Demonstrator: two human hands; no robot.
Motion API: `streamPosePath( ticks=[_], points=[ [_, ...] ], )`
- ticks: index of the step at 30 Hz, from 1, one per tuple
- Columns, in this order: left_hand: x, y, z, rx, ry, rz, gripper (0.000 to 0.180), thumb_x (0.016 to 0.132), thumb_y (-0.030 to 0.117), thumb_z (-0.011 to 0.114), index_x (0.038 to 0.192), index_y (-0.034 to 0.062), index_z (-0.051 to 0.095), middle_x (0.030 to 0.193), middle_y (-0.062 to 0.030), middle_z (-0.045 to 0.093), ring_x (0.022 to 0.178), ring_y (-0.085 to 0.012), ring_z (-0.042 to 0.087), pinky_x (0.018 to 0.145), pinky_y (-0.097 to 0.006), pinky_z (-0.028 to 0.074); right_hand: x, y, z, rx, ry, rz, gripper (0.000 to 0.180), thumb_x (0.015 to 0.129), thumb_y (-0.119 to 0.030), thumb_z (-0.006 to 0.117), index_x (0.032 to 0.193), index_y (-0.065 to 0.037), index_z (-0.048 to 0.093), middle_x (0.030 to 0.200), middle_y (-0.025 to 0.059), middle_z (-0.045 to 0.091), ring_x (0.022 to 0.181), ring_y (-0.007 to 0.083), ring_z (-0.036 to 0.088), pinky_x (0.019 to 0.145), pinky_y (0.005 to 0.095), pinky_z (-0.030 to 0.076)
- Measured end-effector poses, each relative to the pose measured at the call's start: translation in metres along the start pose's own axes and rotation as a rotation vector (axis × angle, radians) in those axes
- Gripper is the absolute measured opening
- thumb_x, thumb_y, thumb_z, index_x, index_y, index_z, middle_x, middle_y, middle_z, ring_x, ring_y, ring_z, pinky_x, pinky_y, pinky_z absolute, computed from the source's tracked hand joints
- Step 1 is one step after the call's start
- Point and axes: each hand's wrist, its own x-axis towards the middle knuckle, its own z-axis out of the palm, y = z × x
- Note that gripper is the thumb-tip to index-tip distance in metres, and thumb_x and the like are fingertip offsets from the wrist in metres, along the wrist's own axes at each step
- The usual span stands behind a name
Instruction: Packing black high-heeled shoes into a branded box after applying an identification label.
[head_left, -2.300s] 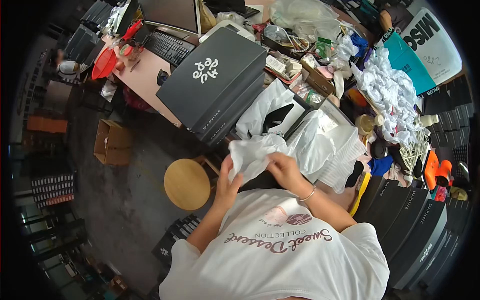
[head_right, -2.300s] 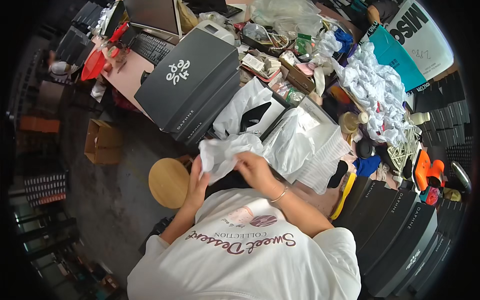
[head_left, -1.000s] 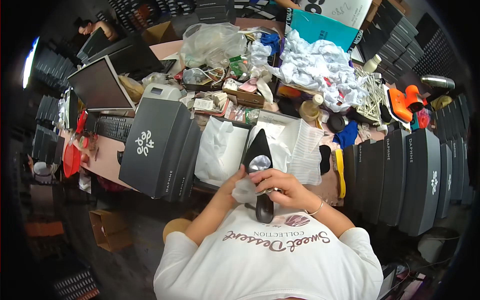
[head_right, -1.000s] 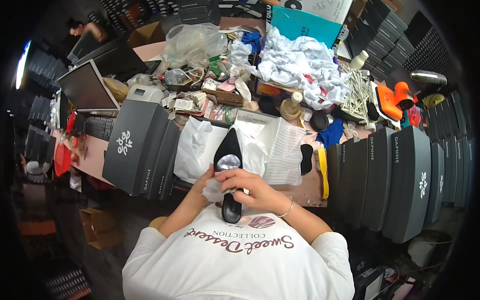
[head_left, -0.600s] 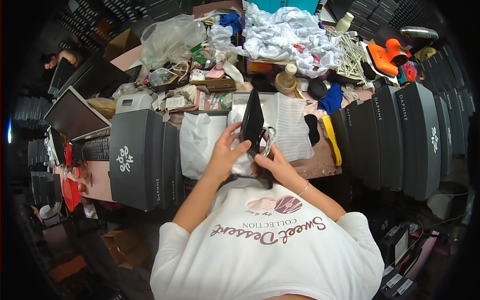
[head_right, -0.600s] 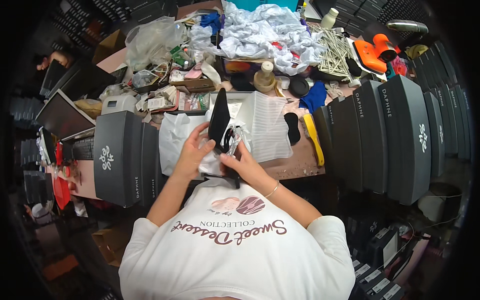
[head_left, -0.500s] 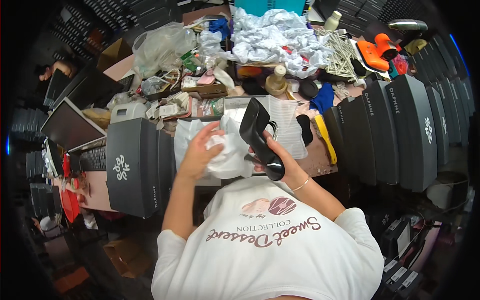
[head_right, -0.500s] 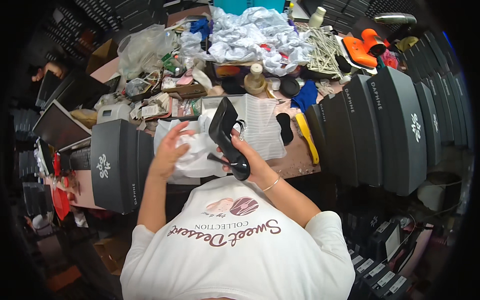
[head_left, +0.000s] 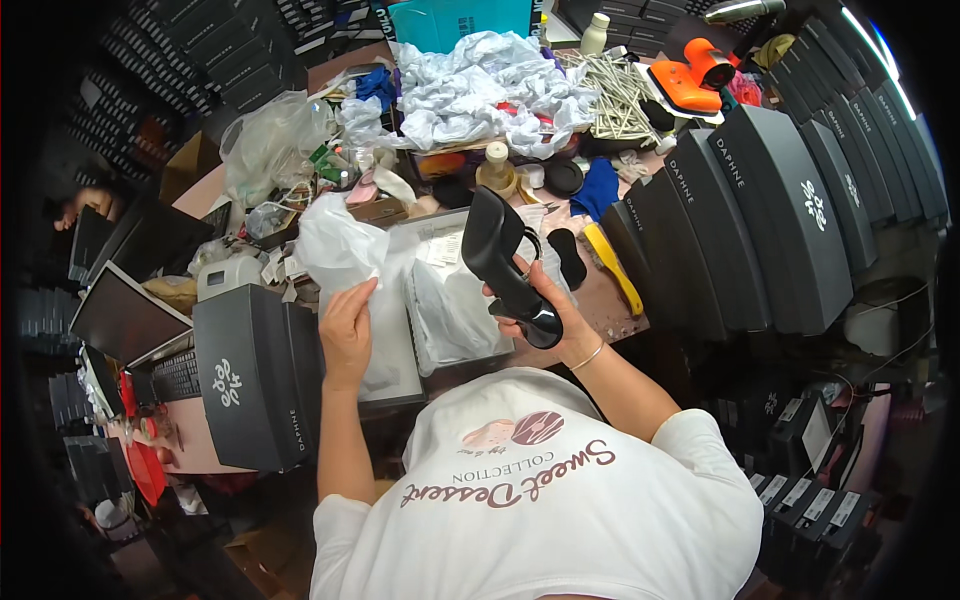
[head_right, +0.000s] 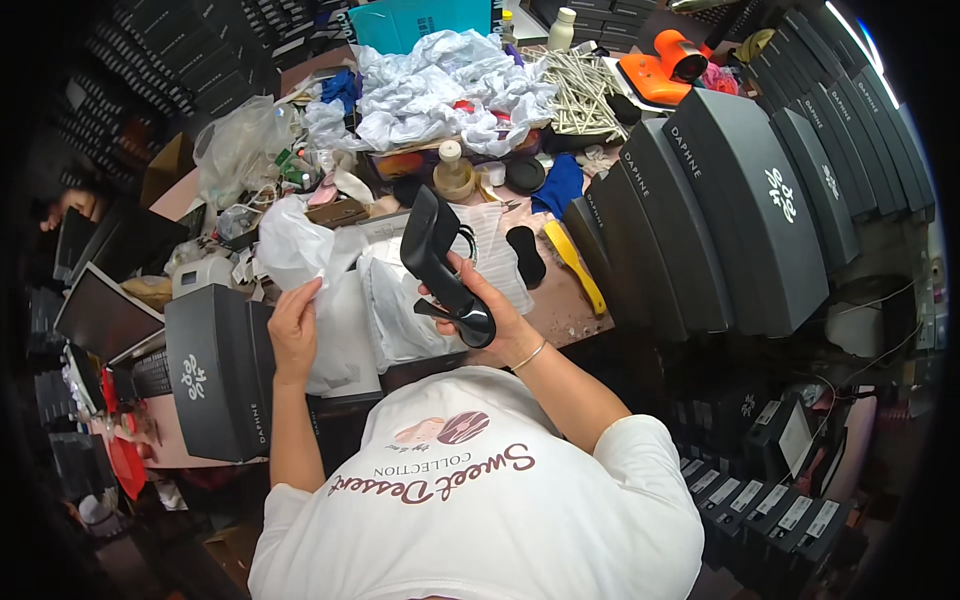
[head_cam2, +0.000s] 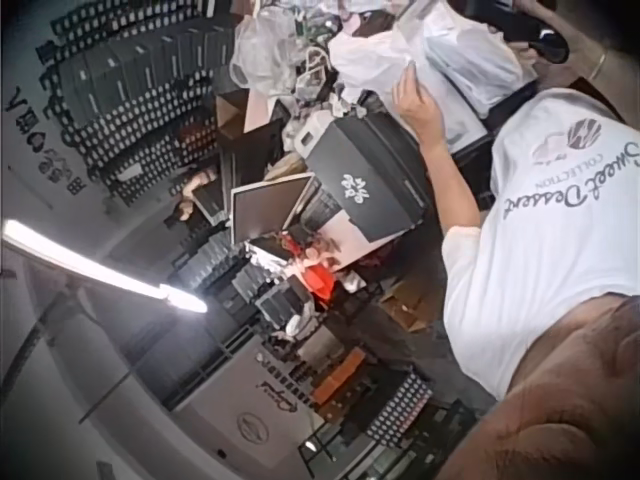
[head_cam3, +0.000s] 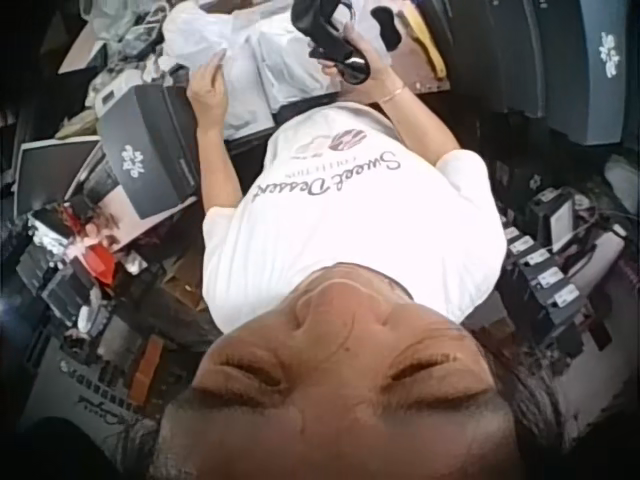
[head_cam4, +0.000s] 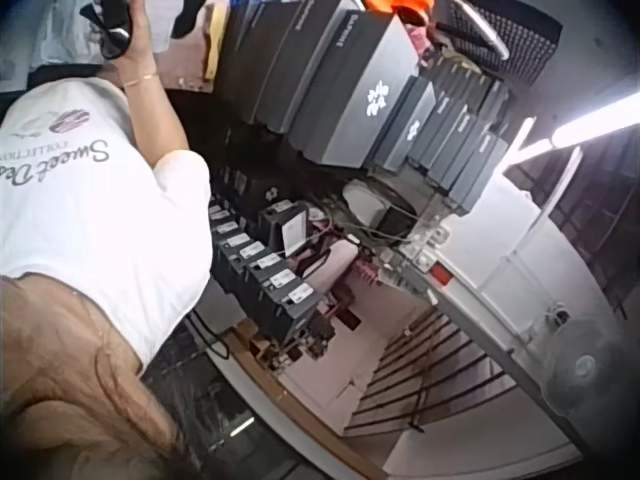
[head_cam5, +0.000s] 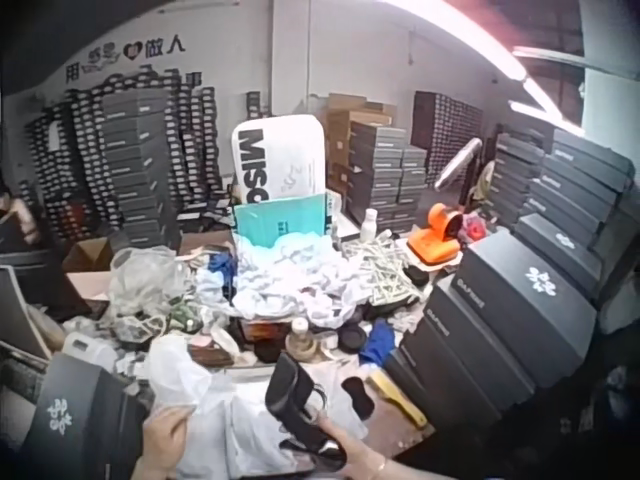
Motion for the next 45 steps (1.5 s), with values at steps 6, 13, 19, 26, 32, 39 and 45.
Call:
streamPosePath(
  ticks=[6, 13, 19, 26, 32, 39, 45],
  points=[
    [-0.050, -0.033, 0.071, -0.405, -0.275, -0.361, 0.022, 0.088, 0.007, 0.056, 0.108, 0.0013, 0.063, 0.100, -0.0117, 0.065, 0.087, -0.0223, 0.062, 0.078, -0.031, 0.049, -0.005, 0.000, -0.016, -0.198, 0.032, 0.034, 0.052, 0.096, -0.043, 0.046, 0.137, -0.013, 0.034, 0.113, 0.0149, 0.055, 0.078, 0.0153, 0.059, 0.062, 0.0308, 0.055],
    [-0.061, 0.026, 0.121, -1.646, -0.036, -1.093, 0.040, 0.083, 0.039, 0.065, 0.105, 0.0060, 0.060, 0.095, -0.0053, 0.061, 0.089, -0.0171, 0.059, 0.078, -0.031, 0.050, 0.010, 0.034, -0.025, -0.875, 0.187, 0.325, 0.046, 0.094, -0.041, 0.051, 0.101, 0.004, 0.060, 0.091, 0.0089, 0.065, 0.074, 0.0139, 0.064, 0.059, 0.0266, 0.054],
    [-0.021, 0.022, 0.097, -1.479, 0.343, -0.998, 0.026, 0.082, 0.023, 0.066, 0.098, 0.0025, 0.061, 0.087, -0.0029, 0.059, 0.084, -0.0125, 0.056, 0.079, -0.026, 0.046, -0.018, -0.080, -0.123, -1.808, 0.763, -0.421, 0.018, 0.084, -0.011, 0.059, 0.095, 0.003, 0.062, 0.090, 0.0189, 0.065, 0.083, 0.0346, 0.062, 0.075, 0.0386, 0.050],
    [0.016, 0.041, 0.070, -1.401, 0.287, -0.652, 0.032, 0.080, 0.027, 0.067, 0.101, 0.0038, 0.060, 0.088, -0.0020, 0.057, 0.084, -0.0112, 0.055, 0.073, -0.026, 0.048, -0.001, -0.065, -0.227, -2.165, 0.795, -0.268, 0.041, 0.072, -0.011, 0.069, 0.109, 0.000, 0.053, 0.111, 0.0245, 0.052, 0.106, 0.0400, 0.050, 0.091, 0.0452, 0.041],
    [0.025, 0.035, 0.054, -1.479, 0.266, -0.655, 0.029, 0.079, 0.027, 0.067, 0.097, 0.0059, 0.057, 0.083, 0.0000, 0.053, 0.079, -0.0098, 0.054, 0.068, -0.025, 0.050, -0.003, -0.088, -0.051, -1.488, 0.605, -0.706, 0.048, 0.077, -0.002, 0.045, 0.126, 0.000, 0.048, 0.113, 0.0166, 0.053, 0.104, 0.0269, 0.052, 0.093, 0.0379, 0.041],
    [0.037, 0.031, 0.058, -1.550, 0.354, -0.706, 0.030, 0.083, 0.034, 0.062, 0.094, 0.0072, 0.058, 0.079, 0.0018, 0.052, 0.071, -0.0091, 0.053, 0.064, -0.022, 0.048, 0.010, 0.025, 0.051, -1.931, -0.046, -0.631, 0.045, 0.068, -0.001, 0.060, 0.113, -0.004, 0.061, 0.095, 0.0138, 0.056, 0.086, 0.0296, 0.058, 0.075, 0.0367, 0.050],
    [0.041, 0.001, 0.024, -1.586, 0.499, -0.555, 0.026, 0.082, 0.029, 0.064, 0.093, 0.0072, 0.058, 0.077, 0.0014, 0.054, 0.071, -0.0091, 0.054, 0.063, -0.023, 0.048, -0.004, 0.025, 0.059, -1.710, -0.013, -0.601, 0.044, 0.072, 0.004, 0.057, 0.115, -0.004, 0.062, 0.096, 0.0132, 0.056, 0.078, 0.0289, 0.059, 0.069, 0.0334, 0.051]
  ],
)
